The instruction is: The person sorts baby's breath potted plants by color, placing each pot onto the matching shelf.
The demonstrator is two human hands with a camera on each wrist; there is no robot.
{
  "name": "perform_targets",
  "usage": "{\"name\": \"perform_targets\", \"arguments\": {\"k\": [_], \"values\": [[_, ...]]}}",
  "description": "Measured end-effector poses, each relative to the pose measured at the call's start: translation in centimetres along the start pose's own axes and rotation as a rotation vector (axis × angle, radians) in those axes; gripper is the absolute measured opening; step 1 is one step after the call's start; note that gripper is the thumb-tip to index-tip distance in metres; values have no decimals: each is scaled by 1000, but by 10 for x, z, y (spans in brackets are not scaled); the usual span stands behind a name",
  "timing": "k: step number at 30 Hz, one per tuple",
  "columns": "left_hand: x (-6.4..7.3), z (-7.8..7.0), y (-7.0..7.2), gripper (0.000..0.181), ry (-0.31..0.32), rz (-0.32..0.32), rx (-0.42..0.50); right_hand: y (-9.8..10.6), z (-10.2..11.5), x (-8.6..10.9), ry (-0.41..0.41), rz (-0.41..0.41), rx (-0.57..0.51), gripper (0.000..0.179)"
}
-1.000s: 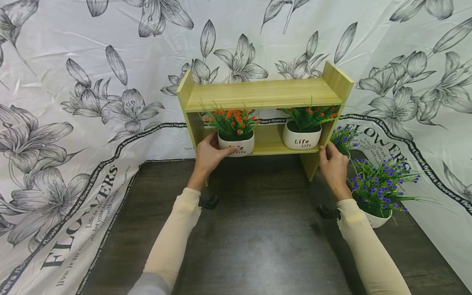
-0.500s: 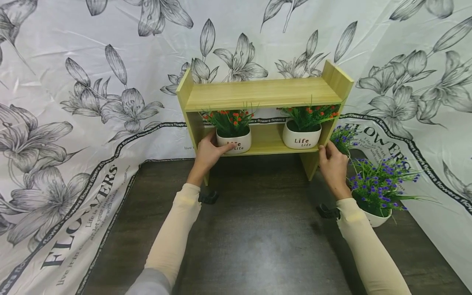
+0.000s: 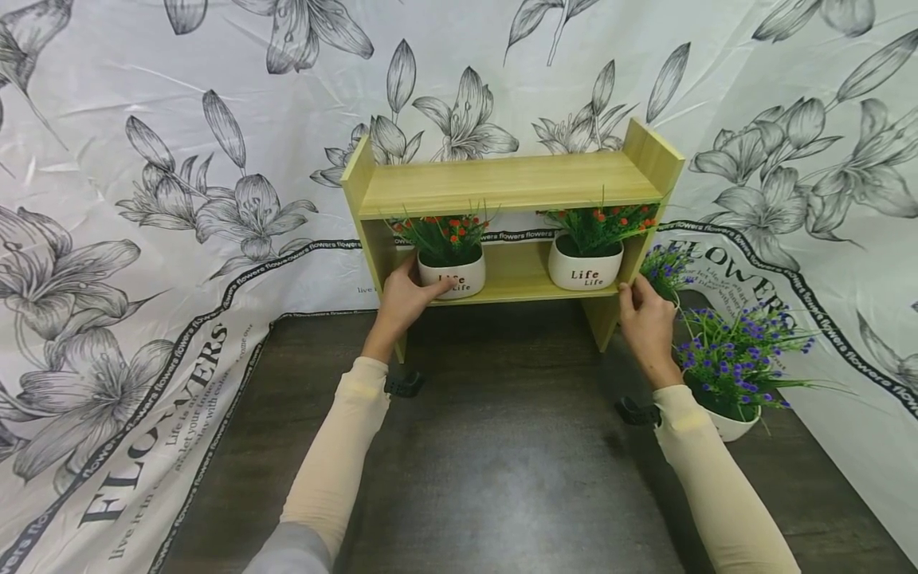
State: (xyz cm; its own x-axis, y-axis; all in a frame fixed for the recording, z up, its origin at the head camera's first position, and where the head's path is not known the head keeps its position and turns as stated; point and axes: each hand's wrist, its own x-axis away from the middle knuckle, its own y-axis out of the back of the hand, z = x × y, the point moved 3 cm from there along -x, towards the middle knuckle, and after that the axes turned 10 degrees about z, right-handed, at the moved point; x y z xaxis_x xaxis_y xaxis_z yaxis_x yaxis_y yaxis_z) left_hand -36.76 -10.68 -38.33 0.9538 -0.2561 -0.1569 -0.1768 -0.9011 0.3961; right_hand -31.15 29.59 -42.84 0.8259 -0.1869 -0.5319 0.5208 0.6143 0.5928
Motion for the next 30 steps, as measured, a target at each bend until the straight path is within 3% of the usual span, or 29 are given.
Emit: {"name": "perform_targets", "arguments": {"k": [21,30], "values": [[2,1,1,96,-12,20,30,0,1,1,-4,12,-13,28],[16,-7,11,97,-57,2,55,0,1,0,-13,15,-10,28]]}}
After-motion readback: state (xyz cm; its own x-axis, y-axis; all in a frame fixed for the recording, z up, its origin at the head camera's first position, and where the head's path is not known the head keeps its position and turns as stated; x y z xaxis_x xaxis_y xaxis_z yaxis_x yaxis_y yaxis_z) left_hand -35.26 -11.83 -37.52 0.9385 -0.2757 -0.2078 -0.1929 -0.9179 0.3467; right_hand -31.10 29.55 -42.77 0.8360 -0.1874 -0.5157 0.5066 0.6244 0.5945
